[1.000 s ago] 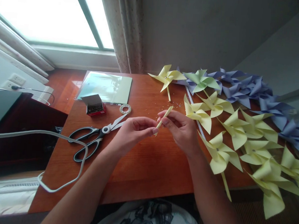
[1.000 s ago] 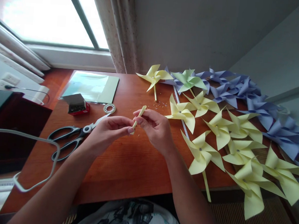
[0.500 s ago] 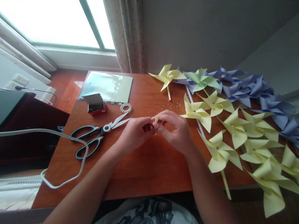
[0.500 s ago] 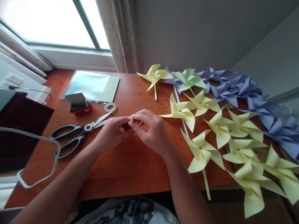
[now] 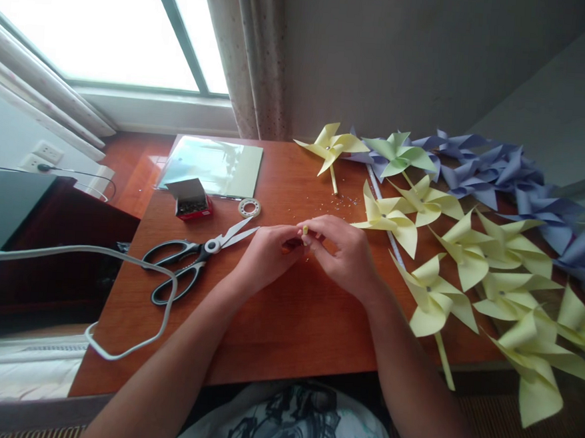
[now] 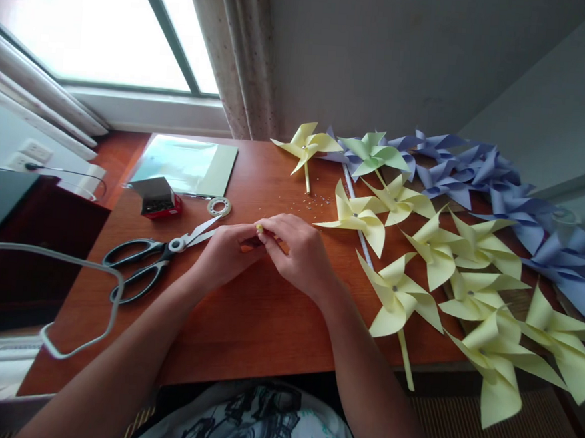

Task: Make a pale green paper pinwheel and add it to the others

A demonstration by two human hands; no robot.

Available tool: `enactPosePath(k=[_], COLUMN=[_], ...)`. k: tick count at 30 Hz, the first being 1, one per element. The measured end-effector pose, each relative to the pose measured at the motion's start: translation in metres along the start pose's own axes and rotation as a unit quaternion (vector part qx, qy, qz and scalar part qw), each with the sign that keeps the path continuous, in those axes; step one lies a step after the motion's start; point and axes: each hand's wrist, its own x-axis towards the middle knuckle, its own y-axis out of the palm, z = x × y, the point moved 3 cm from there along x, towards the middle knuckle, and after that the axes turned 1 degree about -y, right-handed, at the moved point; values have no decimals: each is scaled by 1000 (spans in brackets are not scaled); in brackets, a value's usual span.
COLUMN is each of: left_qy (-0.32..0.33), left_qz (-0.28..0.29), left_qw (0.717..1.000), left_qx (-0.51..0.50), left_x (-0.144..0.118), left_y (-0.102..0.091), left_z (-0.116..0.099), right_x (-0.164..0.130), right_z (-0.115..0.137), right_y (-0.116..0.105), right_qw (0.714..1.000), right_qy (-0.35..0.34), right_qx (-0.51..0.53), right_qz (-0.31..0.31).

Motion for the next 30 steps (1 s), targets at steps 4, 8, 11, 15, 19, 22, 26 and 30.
enactPosePath(k=[4,8,11,15,19,22,26,30], left_qy=[21,37,35,30,20,12,9,8], left_qz=[-17,-18,-10,-2,4,10,17,26], left_qw=[998,991,989,990,991,993,993,994], left_qx=[53,126,140,135,130,120,115,109], left_x=[0,0,0,1,1,2,2,2], left_y=[0,3,6,7,5,5,6,6], left_z=[1,6,12,14,12,13,14,14], right_x=[0,1,1,1,-1,-2,-2,-1], right_z=[2,0,-5,-8,-7,-9,-12,-13], right_y=[-1,-1,1,0,-2,-3,-2,-1], right_qw=[998,994,993,993,990,987,987,986], right_qy=[20,42,49,57,74,88,87,83], right_qx=[52,96,106,105,119,128,132,142], right_qz=[2,-21,-19,-10,24,27,23,30])
